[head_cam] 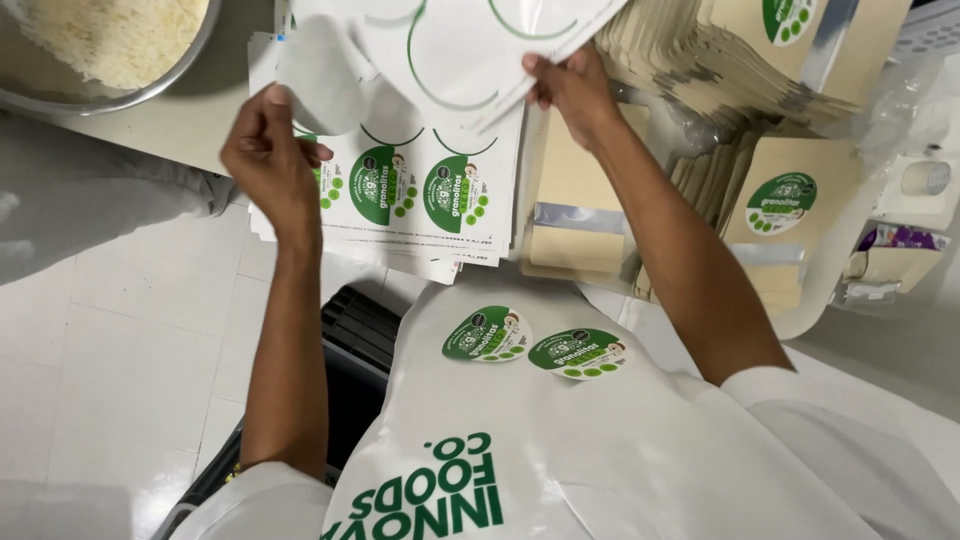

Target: Peeling circular labels from a sheet and applying them to the front of brown paper pouches

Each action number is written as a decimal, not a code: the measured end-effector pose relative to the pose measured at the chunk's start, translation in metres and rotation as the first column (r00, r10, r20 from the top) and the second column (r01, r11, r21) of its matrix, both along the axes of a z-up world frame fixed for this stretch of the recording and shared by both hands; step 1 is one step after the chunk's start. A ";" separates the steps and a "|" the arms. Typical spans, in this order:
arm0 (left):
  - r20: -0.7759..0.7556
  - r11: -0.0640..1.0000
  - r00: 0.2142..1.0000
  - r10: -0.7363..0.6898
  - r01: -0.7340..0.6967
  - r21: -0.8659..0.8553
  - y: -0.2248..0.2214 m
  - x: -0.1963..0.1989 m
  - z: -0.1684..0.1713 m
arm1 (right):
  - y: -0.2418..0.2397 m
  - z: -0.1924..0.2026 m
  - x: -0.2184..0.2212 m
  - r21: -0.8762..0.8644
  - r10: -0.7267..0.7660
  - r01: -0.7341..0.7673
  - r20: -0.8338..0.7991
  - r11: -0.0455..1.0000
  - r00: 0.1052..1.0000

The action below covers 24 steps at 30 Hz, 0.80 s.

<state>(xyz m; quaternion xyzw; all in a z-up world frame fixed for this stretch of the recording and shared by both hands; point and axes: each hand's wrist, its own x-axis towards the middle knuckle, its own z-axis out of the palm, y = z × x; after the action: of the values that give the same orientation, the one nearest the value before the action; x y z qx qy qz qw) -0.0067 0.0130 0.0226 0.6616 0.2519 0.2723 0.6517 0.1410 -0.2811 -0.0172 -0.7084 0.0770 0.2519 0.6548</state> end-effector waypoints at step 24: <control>-0.496 0.685 0.550 -0.672 0.716 -0.133 -0.199 0.025 -0.115 | -0.136 -0.046 -0.129 -0.138 -0.186 0.183 -0.009 0.973 0.983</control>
<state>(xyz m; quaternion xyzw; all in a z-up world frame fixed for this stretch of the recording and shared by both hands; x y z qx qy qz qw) 0.0181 -0.1862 -0.0924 0.7805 0.1203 -0.1810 0.5862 0.0116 -0.4176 -0.0630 -0.7386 0.1665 0.1917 0.6245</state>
